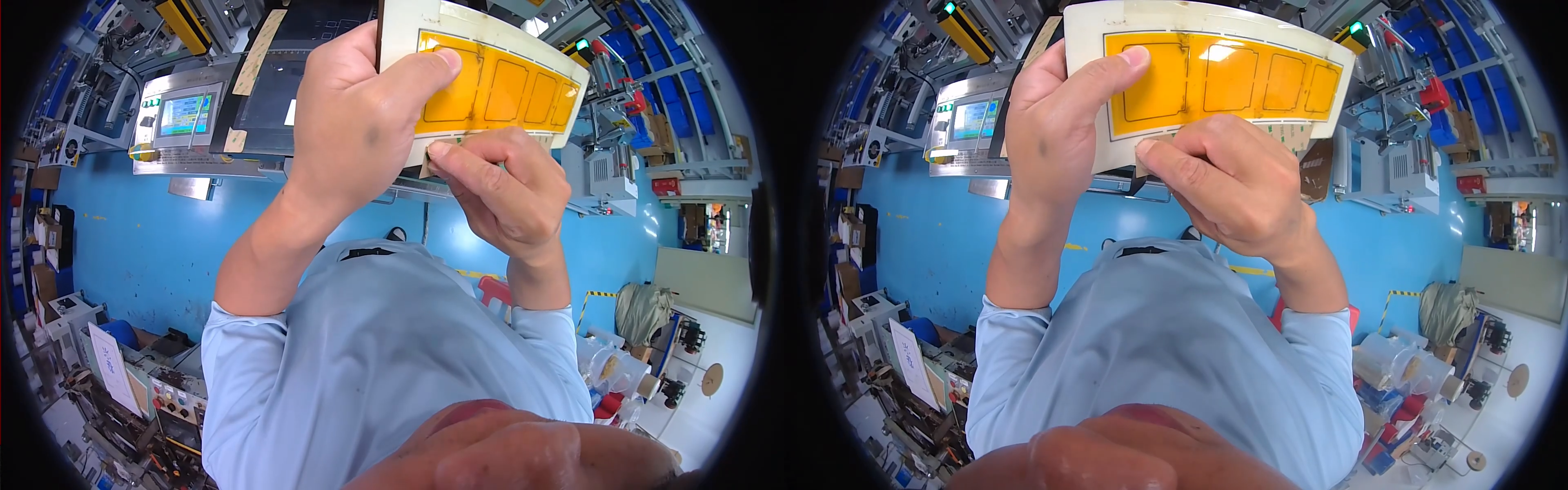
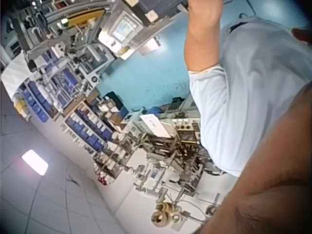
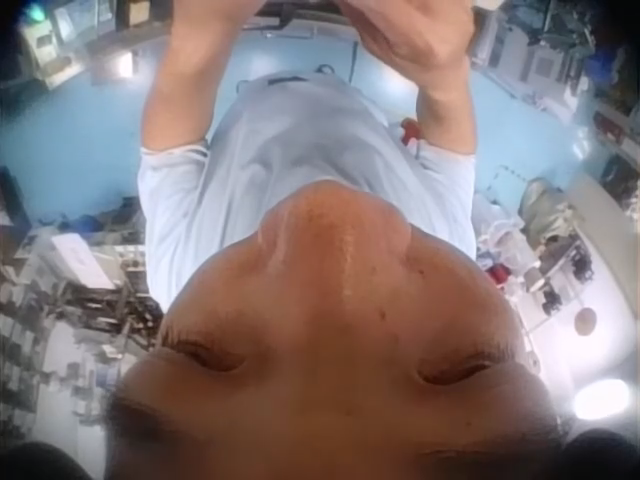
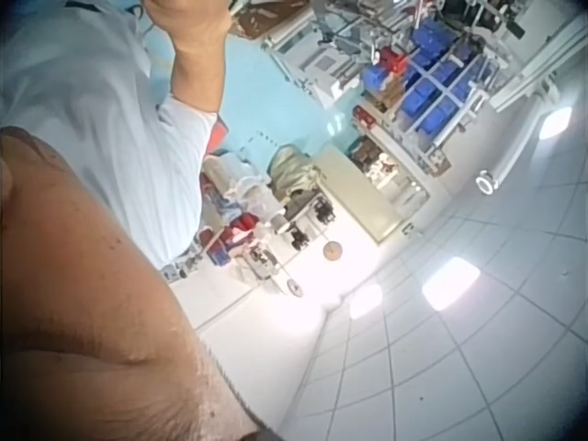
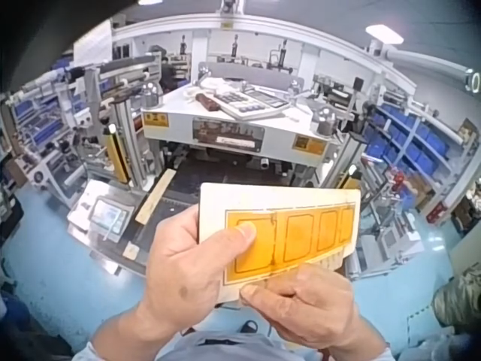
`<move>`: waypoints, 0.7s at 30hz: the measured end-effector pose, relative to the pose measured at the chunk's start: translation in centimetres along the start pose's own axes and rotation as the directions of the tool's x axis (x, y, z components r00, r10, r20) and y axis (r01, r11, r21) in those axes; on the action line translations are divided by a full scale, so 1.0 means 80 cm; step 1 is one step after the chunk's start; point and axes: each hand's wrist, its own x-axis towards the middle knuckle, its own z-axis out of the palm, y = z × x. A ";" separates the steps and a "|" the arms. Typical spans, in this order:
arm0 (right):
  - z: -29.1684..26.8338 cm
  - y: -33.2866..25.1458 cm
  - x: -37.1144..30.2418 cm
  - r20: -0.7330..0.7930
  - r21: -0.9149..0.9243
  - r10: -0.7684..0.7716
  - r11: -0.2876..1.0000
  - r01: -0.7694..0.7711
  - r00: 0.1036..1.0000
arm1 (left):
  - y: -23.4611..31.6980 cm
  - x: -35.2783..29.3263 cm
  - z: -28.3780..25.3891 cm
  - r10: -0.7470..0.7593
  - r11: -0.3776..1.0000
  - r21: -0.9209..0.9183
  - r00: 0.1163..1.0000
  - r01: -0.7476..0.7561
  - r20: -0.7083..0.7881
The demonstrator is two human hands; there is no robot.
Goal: Applying adhesive tape to flexible electronic components and checking alignments with a ruler at an industrial workstation.
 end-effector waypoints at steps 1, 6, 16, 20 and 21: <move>-0.001 -0.001 -0.001 0.000 -0.017 -0.022 1.000 0.022 1.000 | 0.001 0.000 0.000 -0.016 1.000 -0.024 1.000 0.016 0.004; -0.005 0.001 -0.001 0.006 -0.039 -0.066 0.997 0.066 0.998 | 0.004 -0.002 0.005 -0.020 0.999 -0.048 1.000 0.019 -0.006; 0.002 0.006 -0.005 -0.033 0.055 -0.007 0.998 0.009 0.999 | -0.003 -0.003 0.005 0.024 0.999 0.035 1.000 -0.025 0.013; -0.001 0.005 -0.002 0.001 0.045 -0.010 0.999 0.010 1.000 | -0.005 -0.004 0.005 0.024 0.998 0.054 1.000 -0.024 0.006; -0.003 0.004 -0.001 0.002 0.045 -0.010 0.999 0.010 1.000 | -0.006 -0.003 0.005 0.025 0.998 0.056 1.000 -0.026 0.008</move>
